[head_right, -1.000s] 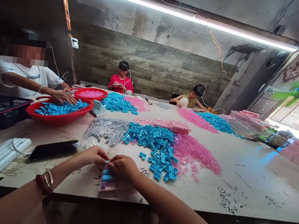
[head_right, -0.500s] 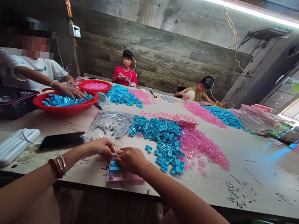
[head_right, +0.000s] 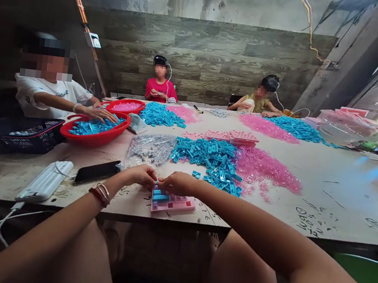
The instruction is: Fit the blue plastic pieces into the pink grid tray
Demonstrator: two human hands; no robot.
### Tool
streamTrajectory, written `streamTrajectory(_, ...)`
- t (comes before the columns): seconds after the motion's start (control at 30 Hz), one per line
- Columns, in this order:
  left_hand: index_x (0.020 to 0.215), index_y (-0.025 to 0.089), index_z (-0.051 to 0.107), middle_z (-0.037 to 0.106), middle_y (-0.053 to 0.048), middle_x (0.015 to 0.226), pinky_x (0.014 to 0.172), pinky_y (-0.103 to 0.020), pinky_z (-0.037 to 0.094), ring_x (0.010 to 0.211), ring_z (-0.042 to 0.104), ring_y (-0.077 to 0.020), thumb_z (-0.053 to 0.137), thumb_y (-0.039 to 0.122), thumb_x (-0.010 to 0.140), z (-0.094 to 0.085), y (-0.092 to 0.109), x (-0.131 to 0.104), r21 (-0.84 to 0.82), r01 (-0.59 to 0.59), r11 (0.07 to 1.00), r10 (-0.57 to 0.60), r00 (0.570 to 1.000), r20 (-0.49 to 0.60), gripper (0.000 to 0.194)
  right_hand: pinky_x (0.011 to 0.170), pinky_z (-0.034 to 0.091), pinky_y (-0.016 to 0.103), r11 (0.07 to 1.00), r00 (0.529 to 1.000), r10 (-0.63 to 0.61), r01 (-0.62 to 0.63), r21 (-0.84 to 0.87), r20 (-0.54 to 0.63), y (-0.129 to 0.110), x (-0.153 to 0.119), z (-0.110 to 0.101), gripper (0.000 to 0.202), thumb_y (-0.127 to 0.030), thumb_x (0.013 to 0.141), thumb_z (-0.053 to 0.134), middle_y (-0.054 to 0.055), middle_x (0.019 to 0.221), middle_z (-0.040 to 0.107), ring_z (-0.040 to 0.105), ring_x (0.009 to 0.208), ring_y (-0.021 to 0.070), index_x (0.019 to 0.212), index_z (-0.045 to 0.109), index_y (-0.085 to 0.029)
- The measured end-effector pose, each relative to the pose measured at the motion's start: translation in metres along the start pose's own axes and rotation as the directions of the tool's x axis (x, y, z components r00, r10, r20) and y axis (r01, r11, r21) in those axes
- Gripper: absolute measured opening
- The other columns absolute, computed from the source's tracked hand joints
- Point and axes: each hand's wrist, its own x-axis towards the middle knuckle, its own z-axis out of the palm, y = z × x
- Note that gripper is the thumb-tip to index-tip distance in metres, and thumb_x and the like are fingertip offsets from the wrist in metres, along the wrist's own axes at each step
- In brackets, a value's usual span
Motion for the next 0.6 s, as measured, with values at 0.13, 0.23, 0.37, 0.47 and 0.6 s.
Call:
streamTrajectory(0.13,0.068,0.011,0.061,0.063,-0.001,0.060,0.065,-0.027,0.047,0.066,0.062,-0.0174,0.062,0.010,0.058,0.005,-0.002,-0.006,0.150,-0.071,0.986,0.093,0.985,-0.148,0.010,0.080,0.044,0.026,0.995,0.991,0.021,-0.007,0.101,-0.135,-0.008,-0.004,0.012,0.031,-0.018,0.083,0.051,0.005,0.108,0.065,0.062,0.093,0.0159,0.111,0.061,-0.025)
streamTrajectory(0.23,0.069,0.012,0.064,0.065,-0.003,0.066,0.064,-0.025,0.045,0.070,0.061,-0.0182,0.062,0.010,0.057,0.008,-0.002,-0.007,0.260,-0.108,0.960,0.165,0.964,-0.209,0.012,0.083,0.044,0.028,0.993,0.976,0.032,-0.007,0.116,-0.216,-0.012,-0.007,0.018,0.032,-0.016,0.084,0.047,0.007,0.110,0.064,0.061,0.095,0.0166,0.113,0.060,-0.024)
streamTrajectory(0.37,0.071,0.013,0.068,0.068,-0.005,0.072,0.062,-0.024,0.045,0.070,0.061,-0.0184,0.061,0.012,0.058,0.010,0.000,-0.005,0.339,-0.120,0.933,0.195,0.961,-0.197,0.015,0.085,0.044,0.030,0.995,0.992,-0.036,0.047,0.091,-0.120,-0.009,-0.010,0.013,0.036,-0.023,0.081,0.053,0.007,0.116,0.060,0.059,0.100,0.0189,0.117,0.057,-0.022)
streamTrajectory(0.47,0.073,0.013,0.069,0.068,-0.005,0.071,0.062,-0.025,0.046,0.068,0.062,-0.0186,0.060,0.018,0.061,0.010,-0.004,-0.004,0.297,-0.122,0.947,0.178,0.969,-0.170,0.016,0.087,0.044,0.032,0.999,0.995,-0.034,0.037,0.033,-0.092,-0.008,-0.011,0.006,0.038,-0.025,0.079,0.057,0.008,0.116,0.060,0.057,0.102,0.0204,0.116,0.057,-0.022)
streamTrajectory(0.6,0.072,0.011,0.067,0.066,-0.003,0.061,0.060,-0.026,0.047,0.059,0.061,-0.0166,0.065,0.022,0.057,0.011,-0.009,-0.001,0.036,-0.076,0.997,0.080,0.988,-0.131,0.018,0.081,0.046,0.032,0.998,0.995,-0.005,-0.002,-0.069,-0.095,-0.011,-0.010,0.006,0.028,-0.027,0.079,0.058,0.011,0.108,0.063,0.060,0.094,0.0209,0.104,0.063,-0.017)
